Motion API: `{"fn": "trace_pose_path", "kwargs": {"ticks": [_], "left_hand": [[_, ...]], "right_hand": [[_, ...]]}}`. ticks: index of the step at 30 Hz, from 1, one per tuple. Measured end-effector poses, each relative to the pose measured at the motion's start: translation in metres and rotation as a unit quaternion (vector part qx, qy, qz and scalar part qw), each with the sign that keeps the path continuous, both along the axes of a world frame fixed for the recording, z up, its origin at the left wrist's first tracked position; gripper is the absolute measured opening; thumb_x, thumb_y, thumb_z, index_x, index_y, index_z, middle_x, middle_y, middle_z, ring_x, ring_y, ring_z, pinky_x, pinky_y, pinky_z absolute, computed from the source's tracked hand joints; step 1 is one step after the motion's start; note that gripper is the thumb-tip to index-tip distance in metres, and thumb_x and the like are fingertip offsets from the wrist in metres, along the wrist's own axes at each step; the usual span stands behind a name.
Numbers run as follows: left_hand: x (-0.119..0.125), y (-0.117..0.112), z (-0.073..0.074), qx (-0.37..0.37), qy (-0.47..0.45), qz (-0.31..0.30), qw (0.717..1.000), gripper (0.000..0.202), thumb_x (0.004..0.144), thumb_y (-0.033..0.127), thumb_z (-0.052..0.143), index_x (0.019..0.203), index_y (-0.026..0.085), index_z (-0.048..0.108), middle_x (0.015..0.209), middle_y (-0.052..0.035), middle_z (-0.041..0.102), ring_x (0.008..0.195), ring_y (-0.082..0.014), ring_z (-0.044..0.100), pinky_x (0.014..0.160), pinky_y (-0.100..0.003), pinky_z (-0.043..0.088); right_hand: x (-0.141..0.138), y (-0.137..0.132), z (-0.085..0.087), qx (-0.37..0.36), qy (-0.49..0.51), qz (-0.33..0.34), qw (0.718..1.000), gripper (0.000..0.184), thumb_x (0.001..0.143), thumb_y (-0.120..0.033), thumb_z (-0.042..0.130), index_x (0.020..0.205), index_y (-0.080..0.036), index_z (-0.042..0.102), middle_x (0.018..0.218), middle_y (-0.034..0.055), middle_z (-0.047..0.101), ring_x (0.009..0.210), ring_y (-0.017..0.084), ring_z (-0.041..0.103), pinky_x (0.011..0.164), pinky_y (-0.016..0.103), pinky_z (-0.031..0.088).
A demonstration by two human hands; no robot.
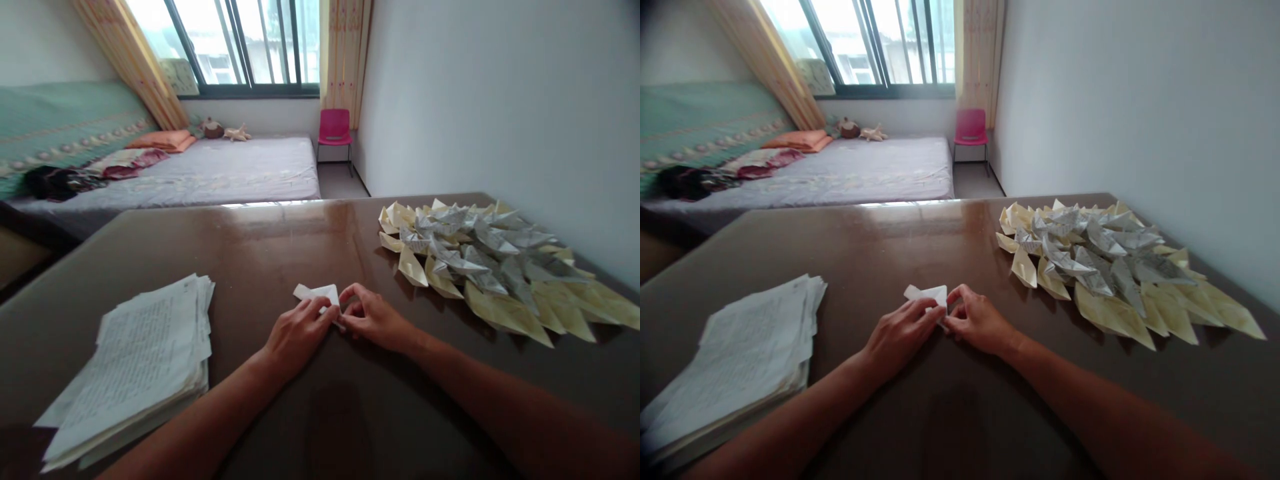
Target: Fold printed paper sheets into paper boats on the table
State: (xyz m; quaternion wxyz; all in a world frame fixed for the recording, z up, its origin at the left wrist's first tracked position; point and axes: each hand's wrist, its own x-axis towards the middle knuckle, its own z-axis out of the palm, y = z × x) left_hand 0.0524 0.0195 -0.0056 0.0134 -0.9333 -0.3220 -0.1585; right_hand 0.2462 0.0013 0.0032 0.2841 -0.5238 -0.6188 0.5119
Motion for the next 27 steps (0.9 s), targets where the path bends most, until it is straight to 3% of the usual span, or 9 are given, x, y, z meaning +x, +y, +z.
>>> {"fn": "trace_pose_path", "kwargs": {"ticks": [3, 7, 10, 14, 17, 21, 27], "left_hand": [[-0.006, 0.002, 0.002, -0.008, -0.001, -0.025, 1.0, 0.021, 0.093, 0.023, 0.046, 0.109, 0.023, 0.061, 0.105, -0.0054, 0.064, 0.09, -0.017, 0.06, 0.074, -0.026, 0.052], [-0.016, 0.009, 0.002, -0.119, -0.091, -0.06, 0.987, 0.024, 0.093, 0.018, 0.042, 0.101, 0.022, 0.064, 0.107, -0.0049, 0.065, 0.093, -0.0139, 0.061, 0.084, -0.025, 0.051], [-0.022, 0.015, 0.002, -0.225, -0.139, -0.096, 0.96, 0.027, 0.091, 0.011, 0.041, 0.096, 0.022, 0.065, 0.11, -0.0039, 0.064, 0.097, -0.0108, 0.062, 0.088, -0.022, 0.048], [-0.025, 0.019, 0.01, -0.276, -0.151, -0.117, 0.942, 0.031, 0.087, 0.006, 0.038, 0.091, 0.02, 0.065, 0.104, -0.0046, 0.065, 0.096, -0.0115, 0.062, 0.087, -0.023, 0.048], [-0.023, 0.016, 0.017, -0.275, -0.142, -0.095, 0.946, 0.026, 0.086, 0.009, 0.039, 0.089, 0.019, 0.062, 0.095, -0.0052, 0.064, 0.088, -0.0129, 0.061, 0.081, -0.025, 0.049], [-0.017, 0.012, 0.02, -0.234, -0.105, -0.057, 0.965, 0.012, 0.087, 0.019, 0.046, 0.086, 0.019, 0.058, 0.085, -0.0041, 0.061, 0.08, -0.0145, 0.056, 0.075, -0.026, 0.047], [-0.004, 0.011, 0.012, -0.112, -0.03, 0.003, 0.993, 0.02, 0.092, 0.035, 0.047, 0.082, 0.02, 0.055, 0.082, -0.0042, 0.059, 0.089, -0.0204, 0.052, 0.079, -0.033, 0.045]], "right_hand": [[0.004, 0.002, 0.004, -0.009, -0.009, 0.04, 0.999, 0.022, 0.083, -0.038, 0.058, 0.092, -0.019, 0.05, 0.06, -0.0034, 0.064, 0.045, 0.01, 0.055, 0.043, 0.019, 0.038], [0.024, 0.018, 0.003, 0.117, -0.107, -0.048, 0.986, 0.021, 0.088, -0.037, 0.052, 0.08, -0.018, 0.056, 0.059, -0.002, 0.061, 0.053, 0.011, 0.056, 0.052, 0.022, 0.04], [0.037, 0.028, -0.005, 0.157, -0.146, -0.069, 0.974, 0.018, 0.089, -0.033, 0.05, 0.094, -0.019, 0.06, 0.078, 0.0017, 0.069, 0.067, 0.014, 0.061, 0.061, 0.024, 0.043], [0.039, 0.031, -0.011, 0.187, -0.175, -0.061, 0.965, 0.025, 0.092, -0.032, 0.046, 0.107, -0.018, 0.06, 0.095, 0.0056, 0.069, 0.078, 0.015, 0.062, 0.07, 0.026, 0.044], [0.034, 0.028, -0.007, 0.207, -0.189, -0.031, 0.96, 0.025, 0.093, -0.035, 0.045, 0.098, -0.018, 0.063, 0.092, 0.0048, 0.068, 0.082, 0.016, 0.062, 0.072, 0.026, 0.043], [0.03, 0.025, -0.003, 0.185, -0.218, -0.017, 0.958, 0.032, 0.095, -0.041, 0.041, 0.085, -0.019, 0.063, 0.076, 0.0016, 0.067, 0.07, 0.014, 0.06, 0.065, 0.024, 0.039], [0.028, 0.025, -0.006, 0.197, -0.229, -0.027, 0.953, 0.023, 0.091, -0.038, 0.051, 0.093, -0.022, 0.066, 0.083, 0.0016, 0.068, 0.071, 0.013, 0.059, 0.063, 0.023, 0.037]]}}
